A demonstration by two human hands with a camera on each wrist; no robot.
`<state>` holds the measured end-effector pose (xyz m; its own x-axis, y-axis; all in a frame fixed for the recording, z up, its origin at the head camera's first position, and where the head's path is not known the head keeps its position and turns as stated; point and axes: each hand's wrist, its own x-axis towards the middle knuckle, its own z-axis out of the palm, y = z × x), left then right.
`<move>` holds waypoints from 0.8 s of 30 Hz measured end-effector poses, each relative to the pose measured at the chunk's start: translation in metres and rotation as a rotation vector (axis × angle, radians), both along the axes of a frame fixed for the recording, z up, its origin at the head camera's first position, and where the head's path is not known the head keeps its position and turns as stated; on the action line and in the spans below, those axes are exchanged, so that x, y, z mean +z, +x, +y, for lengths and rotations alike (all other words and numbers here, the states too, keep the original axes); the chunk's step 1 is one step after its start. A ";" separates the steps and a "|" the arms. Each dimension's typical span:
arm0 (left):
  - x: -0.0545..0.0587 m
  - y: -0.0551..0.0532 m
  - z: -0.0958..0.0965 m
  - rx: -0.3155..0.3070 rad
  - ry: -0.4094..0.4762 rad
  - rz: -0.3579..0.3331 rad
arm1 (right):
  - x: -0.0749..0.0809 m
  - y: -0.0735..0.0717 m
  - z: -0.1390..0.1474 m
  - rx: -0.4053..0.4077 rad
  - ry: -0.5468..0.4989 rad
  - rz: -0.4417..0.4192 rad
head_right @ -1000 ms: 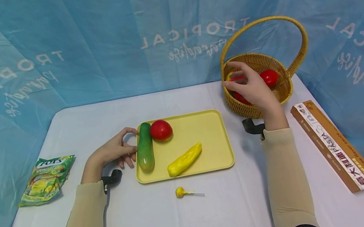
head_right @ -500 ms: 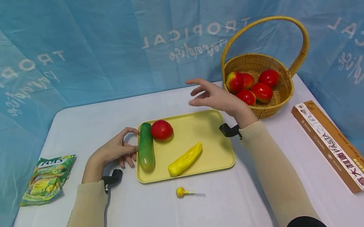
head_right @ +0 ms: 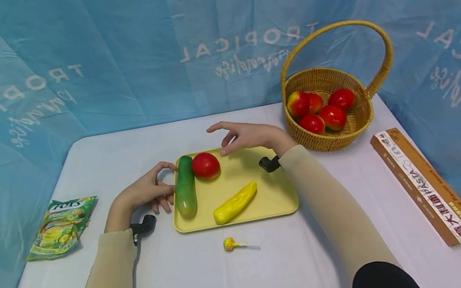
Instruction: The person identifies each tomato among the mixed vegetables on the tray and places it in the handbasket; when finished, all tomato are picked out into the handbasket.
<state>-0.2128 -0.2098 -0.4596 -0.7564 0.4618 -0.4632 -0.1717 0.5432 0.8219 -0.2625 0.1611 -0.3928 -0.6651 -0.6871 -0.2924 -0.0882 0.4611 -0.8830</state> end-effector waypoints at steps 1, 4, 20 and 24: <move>0.000 0.000 0.000 0.000 -0.001 0.000 | 0.000 -0.001 -0.002 0.010 0.006 -0.008; 0.001 0.000 0.000 -0.005 -0.003 0.000 | -0.003 -0.002 -0.009 0.035 0.021 -0.020; 0.003 0.001 0.001 -0.011 -0.010 -0.004 | -0.025 -0.012 -0.025 0.128 0.101 -0.060; 0.003 0.001 0.000 -0.006 -0.014 0.000 | -0.026 -0.015 -0.028 0.160 0.119 -0.050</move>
<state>-0.2116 -0.2093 -0.4566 -0.7533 0.4600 -0.4701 -0.1683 0.5561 0.8139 -0.2774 0.1333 -0.4191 -0.5331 -0.7416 -0.4072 -0.1265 0.5457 -0.8284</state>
